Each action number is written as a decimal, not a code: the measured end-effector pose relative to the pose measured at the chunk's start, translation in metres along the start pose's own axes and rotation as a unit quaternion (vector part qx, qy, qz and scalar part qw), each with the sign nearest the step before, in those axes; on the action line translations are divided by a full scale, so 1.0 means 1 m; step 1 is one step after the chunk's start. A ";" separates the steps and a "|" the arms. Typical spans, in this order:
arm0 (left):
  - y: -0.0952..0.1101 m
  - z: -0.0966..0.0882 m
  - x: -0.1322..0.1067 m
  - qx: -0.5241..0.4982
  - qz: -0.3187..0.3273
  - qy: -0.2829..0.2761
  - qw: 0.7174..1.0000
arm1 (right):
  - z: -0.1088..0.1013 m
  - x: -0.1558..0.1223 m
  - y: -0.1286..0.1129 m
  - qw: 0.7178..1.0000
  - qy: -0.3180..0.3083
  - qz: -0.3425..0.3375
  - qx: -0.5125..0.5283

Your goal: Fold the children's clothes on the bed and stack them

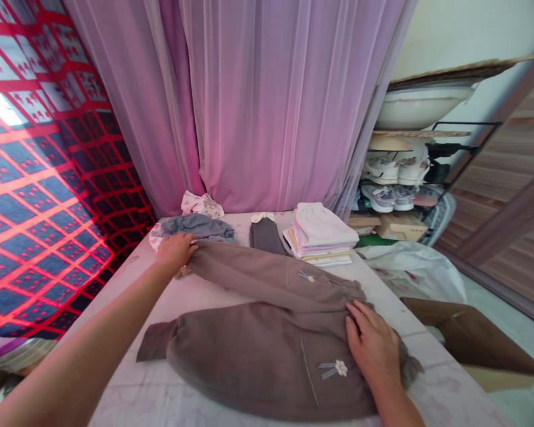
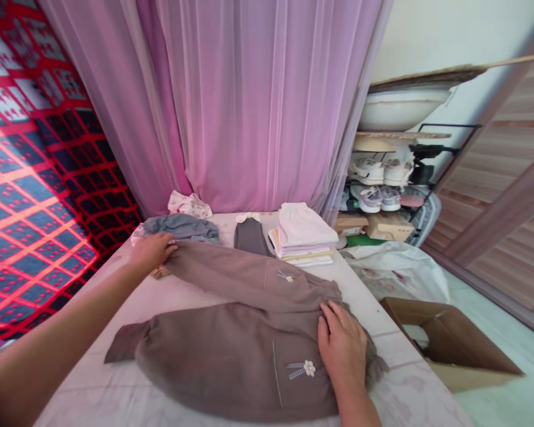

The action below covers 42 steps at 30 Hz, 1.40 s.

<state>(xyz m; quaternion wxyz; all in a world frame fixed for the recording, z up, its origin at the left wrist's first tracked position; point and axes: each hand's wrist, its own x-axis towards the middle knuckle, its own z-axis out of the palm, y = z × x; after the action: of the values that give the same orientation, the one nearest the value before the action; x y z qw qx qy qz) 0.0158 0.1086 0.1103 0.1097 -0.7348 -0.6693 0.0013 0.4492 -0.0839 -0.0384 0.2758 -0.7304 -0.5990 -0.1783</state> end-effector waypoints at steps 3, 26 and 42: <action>0.015 0.024 -0.021 -0.034 0.014 0.046 0.998 | 0.001 -0.001 -0.001 1.000 0.003 -0.012 -0.011; -0.001 0.076 -0.197 -0.294 0.159 -0.044 0.942 | -0.069 -0.067 0.001 0.949 -0.267 -0.104 0.134; -0.017 0.010 -0.215 -0.212 0.163 -0.233 0.935 | -0.131 -0.036 -0.031 0.864 -0.465 -0.034 0.188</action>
<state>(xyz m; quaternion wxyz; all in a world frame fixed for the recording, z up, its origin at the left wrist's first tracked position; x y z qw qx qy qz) -0.0251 -0.0998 0.0718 -0.2093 -0.8189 -0.5323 0.0481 0.4200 -0.1887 0.0493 0.0909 -0.6420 -0.7042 0.2891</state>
